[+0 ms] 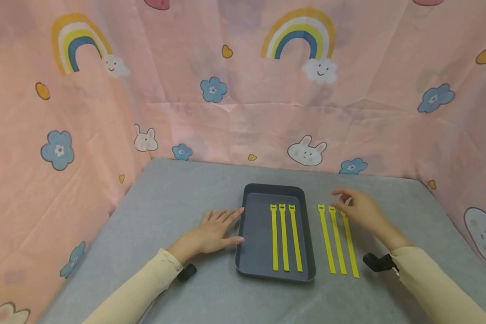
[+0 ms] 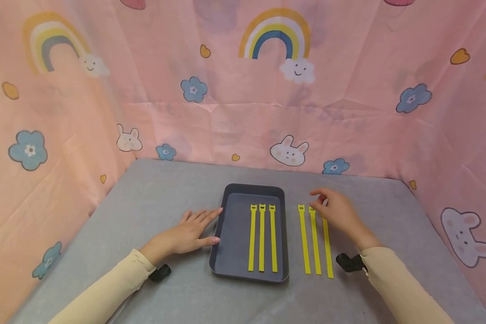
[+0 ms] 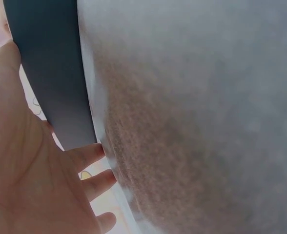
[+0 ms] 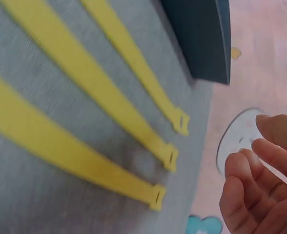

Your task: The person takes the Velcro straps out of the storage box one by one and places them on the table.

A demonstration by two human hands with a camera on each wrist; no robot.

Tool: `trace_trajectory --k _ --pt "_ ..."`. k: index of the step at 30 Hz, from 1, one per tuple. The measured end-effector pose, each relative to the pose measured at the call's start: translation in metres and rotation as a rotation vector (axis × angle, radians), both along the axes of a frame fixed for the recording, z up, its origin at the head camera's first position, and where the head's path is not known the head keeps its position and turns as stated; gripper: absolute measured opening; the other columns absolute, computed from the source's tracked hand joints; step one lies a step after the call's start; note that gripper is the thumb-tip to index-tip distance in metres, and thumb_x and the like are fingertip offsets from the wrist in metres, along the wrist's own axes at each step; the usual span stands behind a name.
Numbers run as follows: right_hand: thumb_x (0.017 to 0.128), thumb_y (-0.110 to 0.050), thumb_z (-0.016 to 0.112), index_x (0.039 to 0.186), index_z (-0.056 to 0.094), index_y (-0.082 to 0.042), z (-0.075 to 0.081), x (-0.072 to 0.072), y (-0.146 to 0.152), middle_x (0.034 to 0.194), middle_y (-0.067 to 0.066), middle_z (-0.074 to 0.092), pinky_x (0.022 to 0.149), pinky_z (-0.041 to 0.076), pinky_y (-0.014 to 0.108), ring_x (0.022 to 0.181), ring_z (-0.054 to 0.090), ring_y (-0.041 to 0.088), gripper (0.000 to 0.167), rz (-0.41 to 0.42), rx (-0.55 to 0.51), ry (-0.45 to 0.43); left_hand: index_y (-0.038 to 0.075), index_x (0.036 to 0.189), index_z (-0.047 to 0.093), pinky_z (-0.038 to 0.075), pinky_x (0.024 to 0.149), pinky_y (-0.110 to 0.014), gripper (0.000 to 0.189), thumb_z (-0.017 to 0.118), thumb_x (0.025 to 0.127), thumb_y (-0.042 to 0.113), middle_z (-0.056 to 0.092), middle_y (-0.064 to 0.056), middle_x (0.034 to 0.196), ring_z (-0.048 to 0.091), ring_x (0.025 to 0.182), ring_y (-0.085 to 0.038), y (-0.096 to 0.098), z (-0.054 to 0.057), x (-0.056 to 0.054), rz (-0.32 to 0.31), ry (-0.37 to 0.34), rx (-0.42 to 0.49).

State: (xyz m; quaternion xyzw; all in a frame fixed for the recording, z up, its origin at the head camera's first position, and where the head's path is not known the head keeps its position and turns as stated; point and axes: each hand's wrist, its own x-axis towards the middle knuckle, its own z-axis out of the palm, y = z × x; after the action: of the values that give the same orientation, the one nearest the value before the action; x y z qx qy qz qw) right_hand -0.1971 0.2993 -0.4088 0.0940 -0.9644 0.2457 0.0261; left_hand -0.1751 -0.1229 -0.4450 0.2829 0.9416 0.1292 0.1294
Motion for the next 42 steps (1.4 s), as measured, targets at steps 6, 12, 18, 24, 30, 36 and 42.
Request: trace_trajectory --k 6,12,18,24,30,36,42 --pt "0.095 -0.025 0.068 0.127 0.061 -0.003 0.004 0.0 -0.017 0.095 0.013 0.066 0.051 0.04 0.026 0.065 0.05 0.016 0.04 0.039 -0.018 0.012 0.035 0.16 0.002 0.007 0.121 -0.066 0.084 0.038 0.094 0.072 0.023 -0.001 0.166 0.022 0.153 -0.033 0.0 -0.001 -0.001 0.002 0.001 0.009" --pt "0.095 -0.029 0.067 0.128 0.062 -0.005 0.007 0.0 -0.03 0.095 0.01 0.066 0.05 0.04 0.026 0.063 0.048 0.015 0.041 0.069 -0.038 0.009 0.035 0.16 0.002 0.007 0.121 -0.066 0.084 0.039 0.094 0.071 0.023 -0.001 0.166 0.022 0.153 -0.033 0.0 -0.001 0.0 0.003 -0.001 0.005" --pt "0.096 -0.025 0.067 0.129 0.061 -0.007 0.009 -0.002 -0.04 0.097 0.01 0.066 0.051 0.042 0.028 0.06 0.049 0.015 0.038 0.08 -0.058 -0.004 0.035 0.16 0.002 0.006 0.121 -0.066 0.084 0.039 0.094 0.072 0.024 -0.001 0.166 0.022 0.153 -0.032 0.001 0.0 0.0 0.007 -0.002 0.001" --pt "0.097 -0.02 0.065 0.131 0.06 -0.008 0.01 -0.006 -0.053 0.098 0.01 0.066 0.052 0.044 0.03 0.06 0.051 0.017 0.037 0.091 -0.077 -0.033 0.034 0.16 0.003 0.006 0.121 -0.066 0.084 0.039 0.094 0.072 0.024 -0.002 0.166 0.022 0.153 -0.034 0.001 0.0 -0.001 0.005 -0.007 0.003" --pt "0.097 -0.023 0.064 0.131 0.059 -0.008 0.012 -0.009 -0.062 0.098 0.01 0.066 0.05 0.041 0.03 0.06 0.052 0.019 0.038 0.094 -0.085 -0.039 0.036 0.16 0.002 0.007 0.121 -0.066 0.084 0.038 0.094 0.073 0.024 -0.001 0.166 0.023 0.153 -0.033 0.001 -0.004 -0.002 0.006 0.002 0.005" --pt "0.096 -0.028 0.066 0.13 0.061 -0.008 0.01 -0.014 -0.07 0.097 0.009 0.066 0.051 0.041 0.03 0.061 0.048 0.017 0.039 0.107 -0.09 -0.044 0.035 0.16 0.003 0.007 0.121 -0.066 0.084 0.039 0.094 0.072 0.025 -0.002 0.166 0.023 0.153 -0.035 0.002 -0.003 -0.003 0.005 0.001 0.008" --pt "0.097 -0.027 0.066 0.129 0.062 -0.008 0.006 -0.019 -0.076 0.095 0.008 0.064 0.053 0.044 0.031 0.06 0.049 0.018 0.038 0.112 -0.12 -0.07 0.034 0.16 0.003 0.006 0.121 -0.066 0.085 0.041 0.094 0.071 0.025 -0.004 0.165 0.022 0.153 -0.036 0.002 -0.001 -0.001 0.008 -0.015 -0.002"
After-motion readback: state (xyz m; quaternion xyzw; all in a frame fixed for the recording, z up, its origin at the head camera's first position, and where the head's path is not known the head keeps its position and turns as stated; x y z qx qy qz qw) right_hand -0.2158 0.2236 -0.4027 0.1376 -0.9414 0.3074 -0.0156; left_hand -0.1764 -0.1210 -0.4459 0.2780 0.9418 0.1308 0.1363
